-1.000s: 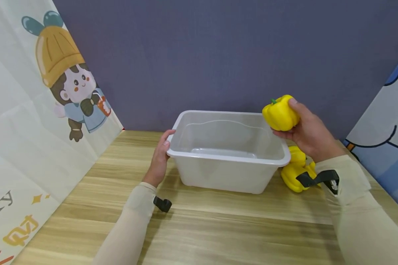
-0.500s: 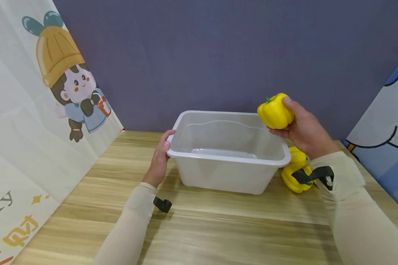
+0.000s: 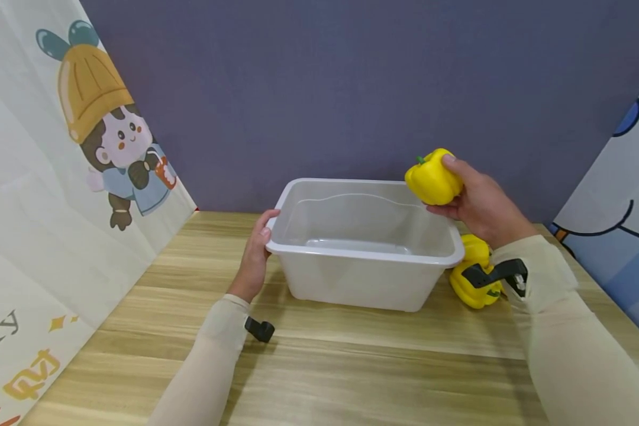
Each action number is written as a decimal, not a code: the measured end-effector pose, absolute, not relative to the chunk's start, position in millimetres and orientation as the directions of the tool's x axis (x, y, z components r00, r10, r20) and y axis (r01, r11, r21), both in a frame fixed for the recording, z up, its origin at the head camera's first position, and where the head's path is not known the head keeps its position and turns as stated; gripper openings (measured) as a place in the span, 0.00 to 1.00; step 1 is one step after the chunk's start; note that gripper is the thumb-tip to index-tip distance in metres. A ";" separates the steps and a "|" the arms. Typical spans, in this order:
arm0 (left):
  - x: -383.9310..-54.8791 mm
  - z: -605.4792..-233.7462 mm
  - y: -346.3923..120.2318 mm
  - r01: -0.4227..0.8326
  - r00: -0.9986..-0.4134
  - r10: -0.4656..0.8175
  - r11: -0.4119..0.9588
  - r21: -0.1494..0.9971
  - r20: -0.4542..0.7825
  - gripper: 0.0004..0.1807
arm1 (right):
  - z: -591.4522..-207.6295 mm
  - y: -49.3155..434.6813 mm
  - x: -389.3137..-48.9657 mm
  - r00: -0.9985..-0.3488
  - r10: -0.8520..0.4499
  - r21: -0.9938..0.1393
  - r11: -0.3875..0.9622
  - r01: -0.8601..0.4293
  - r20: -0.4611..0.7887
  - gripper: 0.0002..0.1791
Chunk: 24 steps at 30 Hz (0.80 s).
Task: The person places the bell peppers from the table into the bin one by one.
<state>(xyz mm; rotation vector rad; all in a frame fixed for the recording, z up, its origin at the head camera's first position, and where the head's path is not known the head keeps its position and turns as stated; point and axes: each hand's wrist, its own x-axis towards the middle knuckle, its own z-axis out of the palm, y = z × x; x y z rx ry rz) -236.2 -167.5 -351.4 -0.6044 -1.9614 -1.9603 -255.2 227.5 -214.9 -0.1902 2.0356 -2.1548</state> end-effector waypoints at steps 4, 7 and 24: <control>-237.0 -352.5 -167.7 0.496 -0.864 0.086 -0.029 0.868 0.497 0.31 | -213.4 226.6 -257.5 -0.979 -0.197 -0.999 -0.013 0.050 -0.046 0.47; -238.3 -353.5 -168.0 0.497 -0.863 0.087 -0.032 0.867 0.498 0.31 | -212.7 226.8 -261.0 -0.980 -0.189 -0.998 0.001 0.063 -0.062 0.47; -235.0 -349.7 -169.1 0.500 -0.861 0.084 -0.040 0.865 0.502 0.30 | -204.3 216.1 -270.2 -0.978 -0.181 -0.995 0.013 0.102 -0.102 0.47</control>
